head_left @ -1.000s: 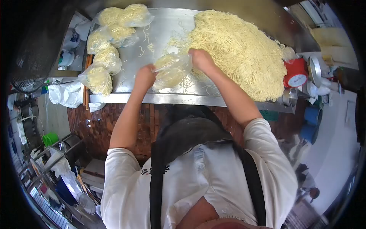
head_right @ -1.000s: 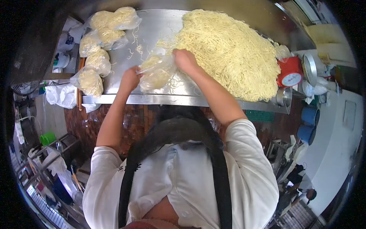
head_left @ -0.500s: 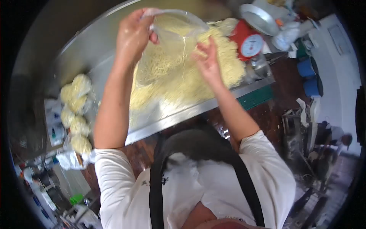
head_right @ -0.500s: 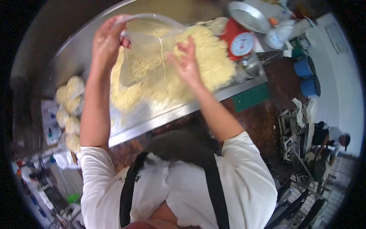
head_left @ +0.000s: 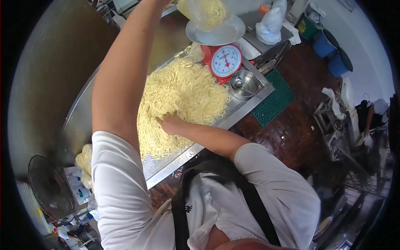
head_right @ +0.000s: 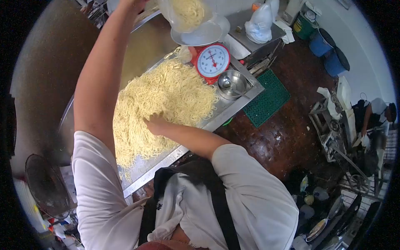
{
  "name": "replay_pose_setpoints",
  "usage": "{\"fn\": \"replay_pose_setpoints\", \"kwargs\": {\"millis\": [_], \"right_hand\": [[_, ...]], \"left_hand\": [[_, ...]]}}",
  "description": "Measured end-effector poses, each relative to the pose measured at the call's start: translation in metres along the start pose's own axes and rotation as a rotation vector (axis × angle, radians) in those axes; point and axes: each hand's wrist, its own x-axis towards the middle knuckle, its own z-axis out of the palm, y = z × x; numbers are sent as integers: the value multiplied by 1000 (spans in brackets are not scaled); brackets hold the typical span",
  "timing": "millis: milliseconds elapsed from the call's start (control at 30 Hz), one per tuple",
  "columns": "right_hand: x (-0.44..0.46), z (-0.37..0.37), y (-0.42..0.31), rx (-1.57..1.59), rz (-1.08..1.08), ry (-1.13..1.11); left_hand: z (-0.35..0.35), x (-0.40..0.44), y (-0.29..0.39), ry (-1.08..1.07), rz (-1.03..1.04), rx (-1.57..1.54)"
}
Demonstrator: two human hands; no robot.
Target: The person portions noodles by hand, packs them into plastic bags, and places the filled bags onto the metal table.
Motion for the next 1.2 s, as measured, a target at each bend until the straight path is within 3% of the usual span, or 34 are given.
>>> {"fn": "replay_pose_setpoints", "kwargs": {"millis": [33, 167, 267, 433, 567, 667, 800, 1000, 1100, 1167, 1200], "right_hand": [[-3, -1, 1, 12, 35, 227], [-31, -89, 25, 304, 3, -79], [-73, -119, 58, 451, -40, 83], [-131, -114, 108, 583, 49, 192], [-161, -100, 118, 633, 122, 127], [-174, -85, 123, 639, 149, 96], [-181, -82, 123, 646, 164, 63], [-187, -87, 116, 633, 194, 52], [-187, -77, 112, 622, 197, 38], [-185, -67, 108, 628, 193, 55], [-184, -62, 107, 635, 173, 66]], "left_hand": [[11, 0, -9, -31, -86, 28], [26, 6, -59, -143, -106, 253], [16, -2, -81, -166, -87, 317], [-10, 8, -92, -117, 30, 366], [-11, 5, -113, -62, 121, 395], [-2, -1, -133, 89, 34, 484], [25, -32, -135, 41, -62, 358], [25, -14, -174, 130, -11, 412], [18, -19, -189, 143, 244, 554], [15, -50, -161, 111, 233, 582], [1, -43, -180, 147, 517, 493]]}}
